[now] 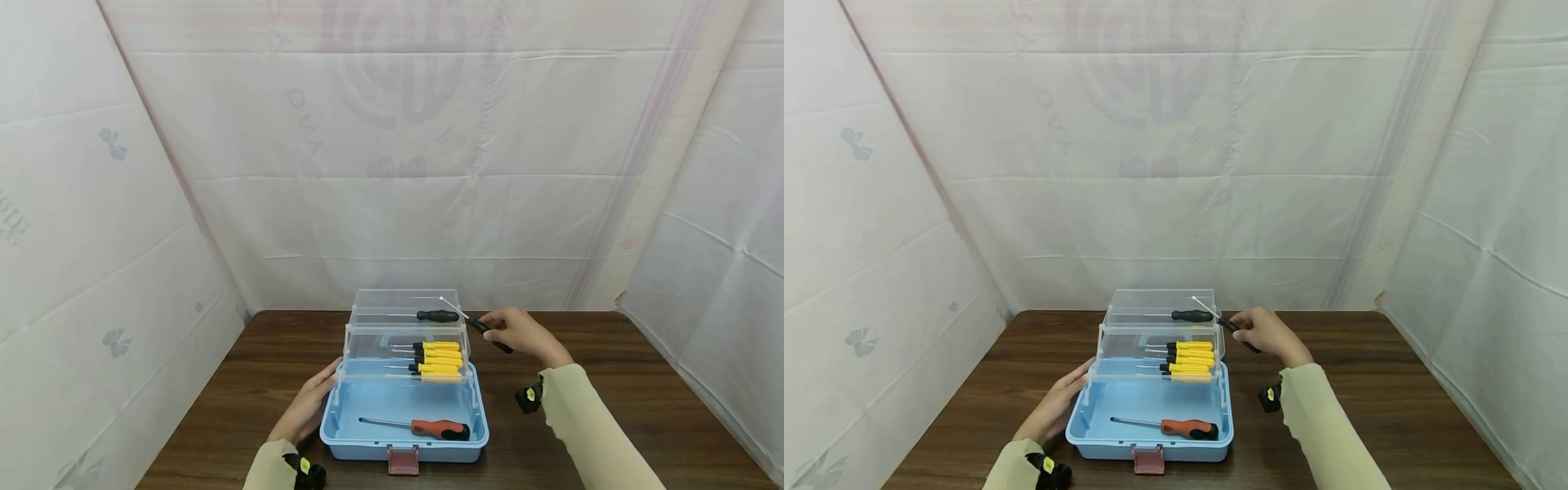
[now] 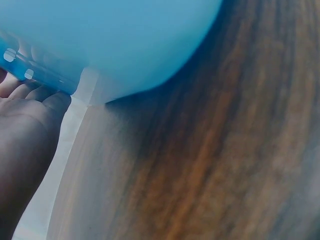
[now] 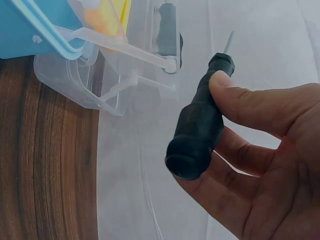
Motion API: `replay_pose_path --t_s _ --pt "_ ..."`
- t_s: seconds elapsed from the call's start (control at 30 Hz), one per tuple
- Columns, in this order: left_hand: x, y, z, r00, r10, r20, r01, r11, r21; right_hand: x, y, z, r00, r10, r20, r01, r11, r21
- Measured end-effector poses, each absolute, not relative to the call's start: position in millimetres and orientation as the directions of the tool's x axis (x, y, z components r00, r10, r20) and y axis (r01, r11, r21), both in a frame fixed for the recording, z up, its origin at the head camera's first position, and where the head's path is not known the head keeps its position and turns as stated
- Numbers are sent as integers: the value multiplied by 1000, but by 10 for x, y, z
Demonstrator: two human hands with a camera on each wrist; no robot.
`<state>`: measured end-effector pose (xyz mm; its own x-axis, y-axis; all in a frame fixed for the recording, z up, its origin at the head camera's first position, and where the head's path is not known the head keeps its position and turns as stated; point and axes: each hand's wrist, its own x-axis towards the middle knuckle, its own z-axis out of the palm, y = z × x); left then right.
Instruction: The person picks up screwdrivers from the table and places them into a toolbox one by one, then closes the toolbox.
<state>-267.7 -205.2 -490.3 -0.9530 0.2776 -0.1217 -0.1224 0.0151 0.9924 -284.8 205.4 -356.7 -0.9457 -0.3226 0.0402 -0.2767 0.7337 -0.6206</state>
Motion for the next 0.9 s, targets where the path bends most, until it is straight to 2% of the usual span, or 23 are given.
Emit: replay_pose_path --t_s 0.47,0.67,0.9 --pt "-2695 -2044 -4916 -952 282 -116 -117 11 993 -3068 1883 -3558 -922 -375 92 -353 725 -591" --pt "-2691 -2044 -4916 -951 287 -112 -114 12 993 -3127 1787 -3569 -933 -352 73 -323 732 -599" --pt "-2688 -2053 -4915 -949 297 -106 -108 8 994 -3156 1678 -3553 -923 -368 111 -360 722 -591"
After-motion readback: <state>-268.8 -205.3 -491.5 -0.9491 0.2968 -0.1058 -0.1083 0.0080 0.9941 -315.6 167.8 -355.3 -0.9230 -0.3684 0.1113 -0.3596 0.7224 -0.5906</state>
